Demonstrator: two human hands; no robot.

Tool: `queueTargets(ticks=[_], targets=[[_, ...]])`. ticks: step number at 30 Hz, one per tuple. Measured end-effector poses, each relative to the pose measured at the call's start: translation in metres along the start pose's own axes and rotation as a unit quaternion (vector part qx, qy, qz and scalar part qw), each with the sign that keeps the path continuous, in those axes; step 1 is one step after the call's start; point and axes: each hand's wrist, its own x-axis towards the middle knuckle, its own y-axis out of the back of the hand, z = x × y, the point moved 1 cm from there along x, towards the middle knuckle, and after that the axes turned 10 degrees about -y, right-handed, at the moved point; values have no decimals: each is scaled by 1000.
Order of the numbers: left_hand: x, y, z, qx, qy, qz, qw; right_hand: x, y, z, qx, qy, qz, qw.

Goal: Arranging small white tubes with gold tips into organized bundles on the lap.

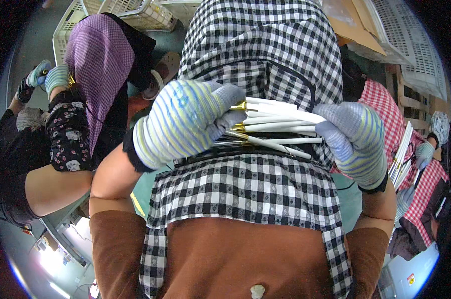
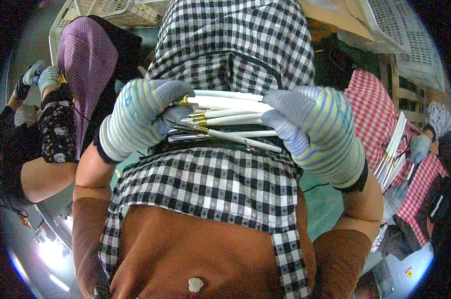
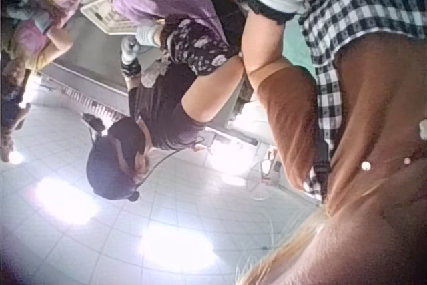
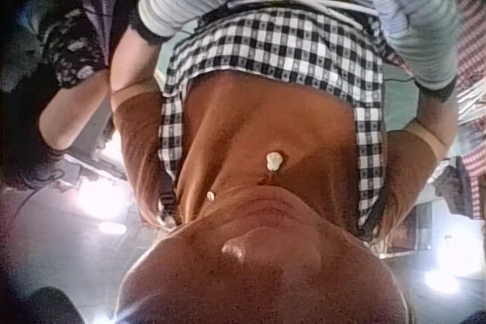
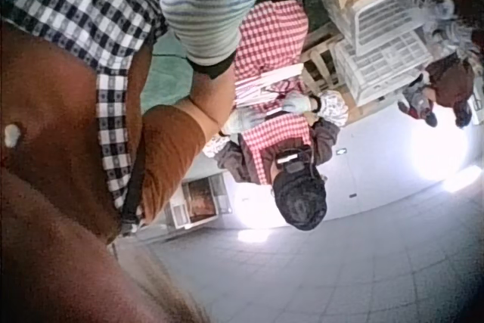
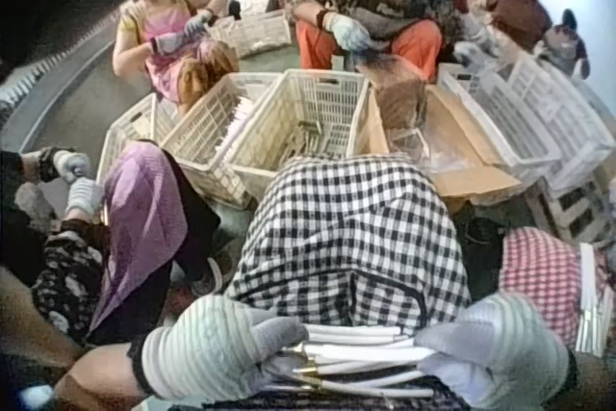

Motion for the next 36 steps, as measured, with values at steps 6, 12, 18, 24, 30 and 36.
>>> queueTargets(ticks=[6,12,18,24,30,36], targets=[[-14,-6,24,59,19,-44,997,-22,-15,2,173,-145,-133,965],[-22,-13,27,82,-37,-36,995,-21,-27,-11,239,-183,-192,934],[-20,-8,27,101,-49,-13,994,-9,-23,-16,78,-10,-146,986],[-42,-12,24,34,10,-125,992,-18,-41,-2,-13,42,-161,986],[-41,-27,27,149,1,-112,982,-22,-57,3,-81,90,-124,985],[-33,-36,26,204,-34,-130,970,-23,-58,5,2,66,-180,981]])
